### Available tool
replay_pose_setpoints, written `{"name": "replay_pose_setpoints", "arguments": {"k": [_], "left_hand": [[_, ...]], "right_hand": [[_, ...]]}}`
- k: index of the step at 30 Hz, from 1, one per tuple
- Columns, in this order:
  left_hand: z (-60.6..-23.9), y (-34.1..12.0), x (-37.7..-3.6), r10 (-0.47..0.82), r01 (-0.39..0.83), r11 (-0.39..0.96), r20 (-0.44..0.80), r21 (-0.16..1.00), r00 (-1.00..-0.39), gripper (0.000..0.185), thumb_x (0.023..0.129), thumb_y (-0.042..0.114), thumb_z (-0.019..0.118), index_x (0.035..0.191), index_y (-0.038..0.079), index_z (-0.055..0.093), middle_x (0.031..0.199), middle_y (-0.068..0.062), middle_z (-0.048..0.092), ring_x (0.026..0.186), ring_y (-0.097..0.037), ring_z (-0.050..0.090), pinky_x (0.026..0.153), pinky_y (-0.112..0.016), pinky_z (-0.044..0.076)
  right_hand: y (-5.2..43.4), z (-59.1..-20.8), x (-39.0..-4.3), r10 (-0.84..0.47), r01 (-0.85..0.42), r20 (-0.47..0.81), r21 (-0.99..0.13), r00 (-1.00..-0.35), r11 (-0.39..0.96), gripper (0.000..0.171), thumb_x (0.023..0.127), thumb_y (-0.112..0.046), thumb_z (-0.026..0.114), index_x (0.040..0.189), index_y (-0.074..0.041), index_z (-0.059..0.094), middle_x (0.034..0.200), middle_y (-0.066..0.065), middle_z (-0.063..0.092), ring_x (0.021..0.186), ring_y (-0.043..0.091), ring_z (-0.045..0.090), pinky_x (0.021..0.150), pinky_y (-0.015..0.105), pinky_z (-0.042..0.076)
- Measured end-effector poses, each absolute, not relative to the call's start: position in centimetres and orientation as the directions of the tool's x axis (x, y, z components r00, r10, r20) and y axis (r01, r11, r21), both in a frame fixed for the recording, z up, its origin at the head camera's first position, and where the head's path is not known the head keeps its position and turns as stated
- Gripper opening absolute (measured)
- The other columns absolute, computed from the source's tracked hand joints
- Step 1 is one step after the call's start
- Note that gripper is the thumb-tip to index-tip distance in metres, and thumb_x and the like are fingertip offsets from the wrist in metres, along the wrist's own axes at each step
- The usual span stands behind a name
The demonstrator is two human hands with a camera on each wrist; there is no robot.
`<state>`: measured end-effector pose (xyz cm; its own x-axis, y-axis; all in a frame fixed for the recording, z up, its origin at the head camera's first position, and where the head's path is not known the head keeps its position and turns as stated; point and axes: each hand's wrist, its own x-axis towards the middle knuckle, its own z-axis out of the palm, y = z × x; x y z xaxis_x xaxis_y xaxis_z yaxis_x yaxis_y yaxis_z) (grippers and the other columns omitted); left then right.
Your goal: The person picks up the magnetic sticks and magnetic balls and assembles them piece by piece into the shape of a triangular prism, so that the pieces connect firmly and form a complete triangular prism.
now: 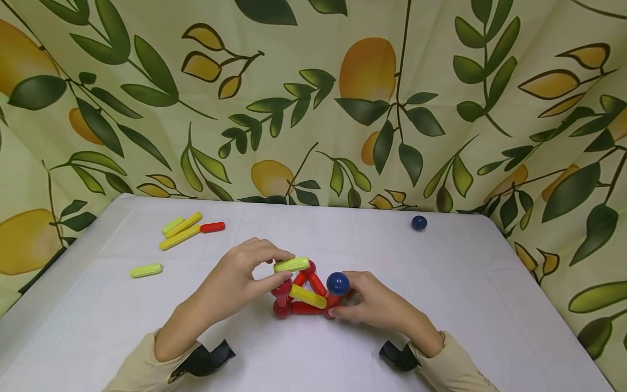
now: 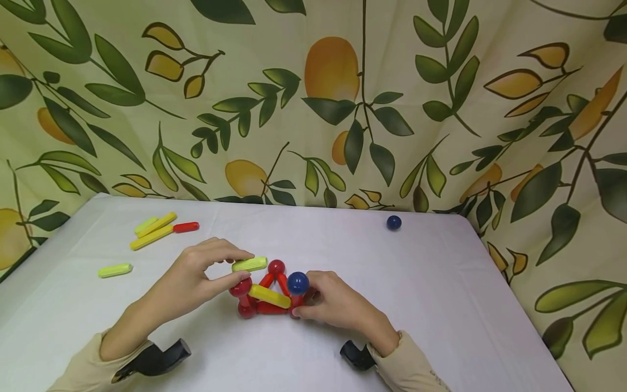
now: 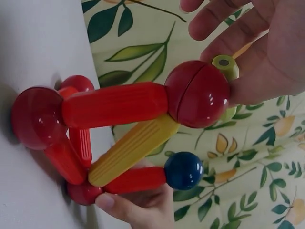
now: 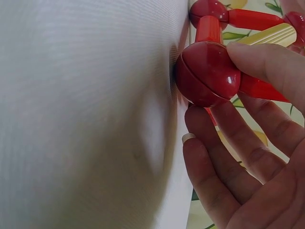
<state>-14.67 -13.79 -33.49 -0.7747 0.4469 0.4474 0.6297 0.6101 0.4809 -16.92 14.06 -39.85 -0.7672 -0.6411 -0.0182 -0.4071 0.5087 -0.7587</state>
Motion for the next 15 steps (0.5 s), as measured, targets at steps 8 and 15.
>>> {"name": "replay_pose_setpoints", "arguments": {"k": [8, 15], "left_hand": [[-33.6, -13.1, -14.3, 0.458, 0.639, 0.602, 0.447, 0.479, -0.768, 0.03, 0.081, 0.021, 0.082, 0.111, 0.02, 0.075, 0.097, 0.011, 0.072, 0.097, -0.005, 0.061, 0.082, -0.027, 0.056], [-33.8, -12.2, -13.9, 0.484, 0.666, 0.57, 0.458, 0.481, -0.746, 0.028, 0.081, 0.024, 0.082, 0.109, 0.021, 0.075, 0.095, 0.012, 0.071, 0.093, -0.006, 0.058, 0.077, -0.022, 0.054]], "right_hand": [[14.1, -39.9, -16.9, -0.652, -0.424, 0.003, -0.762, -0.759, 0.49, 0.02, 0.083, -0.018, 0.08, 0.099, -0.019, 0.068, 0.091, -0.01, 0.068, 0.078, 0.005, 0.062, 0.077, 0.023, 0.054], [14.1, -40.0, -16.9, -0.658, -0.435, 0.018, -0.765, -0.753, 0.475, 0.024, 0.083, -0.019, 0.08, 0.104, -0.017, 0.069, 0.097, -0.009, 0.07, 0.081, 0.004, 0.063, 0.08, 0.023, 0.055]]}}
